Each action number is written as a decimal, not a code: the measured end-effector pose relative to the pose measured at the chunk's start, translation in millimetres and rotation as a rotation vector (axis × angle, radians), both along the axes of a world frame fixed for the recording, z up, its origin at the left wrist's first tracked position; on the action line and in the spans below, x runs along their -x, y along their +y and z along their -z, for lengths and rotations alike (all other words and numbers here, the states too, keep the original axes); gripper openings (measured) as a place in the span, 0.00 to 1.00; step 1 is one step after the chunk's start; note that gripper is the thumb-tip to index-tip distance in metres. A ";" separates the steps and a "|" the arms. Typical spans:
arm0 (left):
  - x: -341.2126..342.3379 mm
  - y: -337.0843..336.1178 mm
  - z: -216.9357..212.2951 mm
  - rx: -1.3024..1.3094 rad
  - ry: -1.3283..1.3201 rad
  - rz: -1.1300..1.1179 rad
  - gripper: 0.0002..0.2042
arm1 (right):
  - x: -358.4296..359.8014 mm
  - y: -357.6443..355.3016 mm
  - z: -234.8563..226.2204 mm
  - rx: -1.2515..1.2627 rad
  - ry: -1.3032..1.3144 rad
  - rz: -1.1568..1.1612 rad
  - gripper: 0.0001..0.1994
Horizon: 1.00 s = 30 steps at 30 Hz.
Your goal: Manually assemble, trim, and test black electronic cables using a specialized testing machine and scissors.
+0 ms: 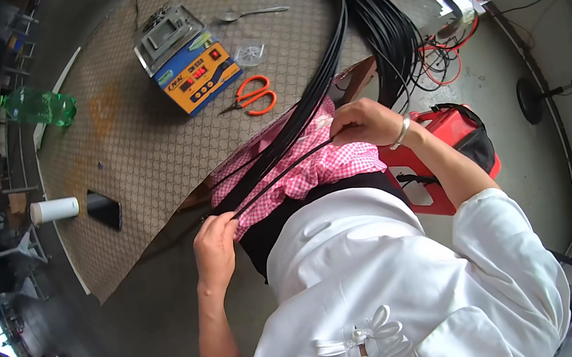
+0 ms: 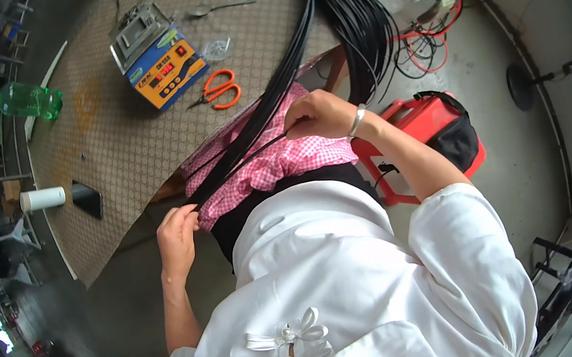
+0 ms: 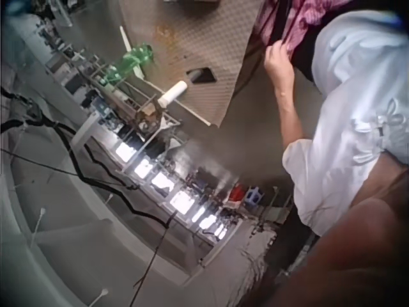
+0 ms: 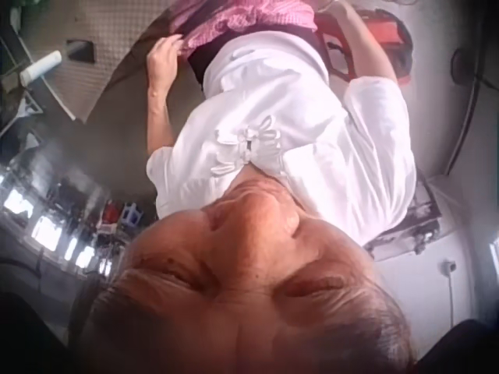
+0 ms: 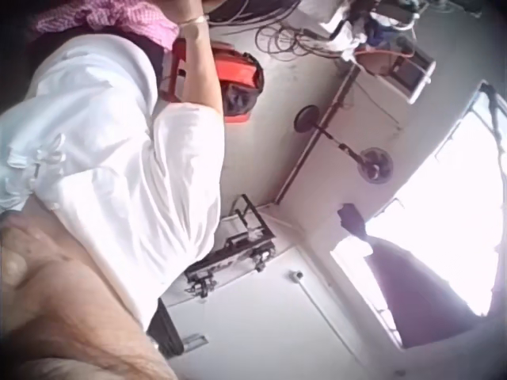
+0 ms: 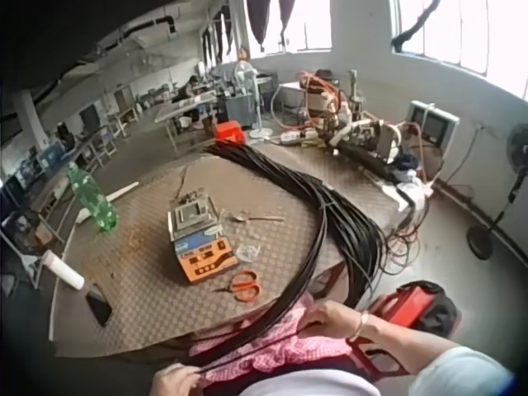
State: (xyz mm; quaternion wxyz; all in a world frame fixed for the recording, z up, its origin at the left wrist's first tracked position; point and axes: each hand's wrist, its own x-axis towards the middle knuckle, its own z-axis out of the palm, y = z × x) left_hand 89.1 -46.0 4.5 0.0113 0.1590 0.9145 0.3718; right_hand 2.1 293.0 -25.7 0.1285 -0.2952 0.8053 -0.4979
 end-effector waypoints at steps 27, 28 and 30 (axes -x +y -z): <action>-11.3 39.0 22.4 -1.296 -1.061 -0.103 0.06 | -87.4 -79.1 -6.4 0.109 0.812 0.236 0.05; -11.2 40.2 20.2 -1.124 -0.941 -0.121 0.06 | -86.2 -79.1 -6.0 0.095 0.817 0.234 0.05; -13.0 42.1 16.5 -0.782 -0.703 -0.165 0.07 | -82.5 -79.2 -4.2 0.054 0.822 0.148 0.05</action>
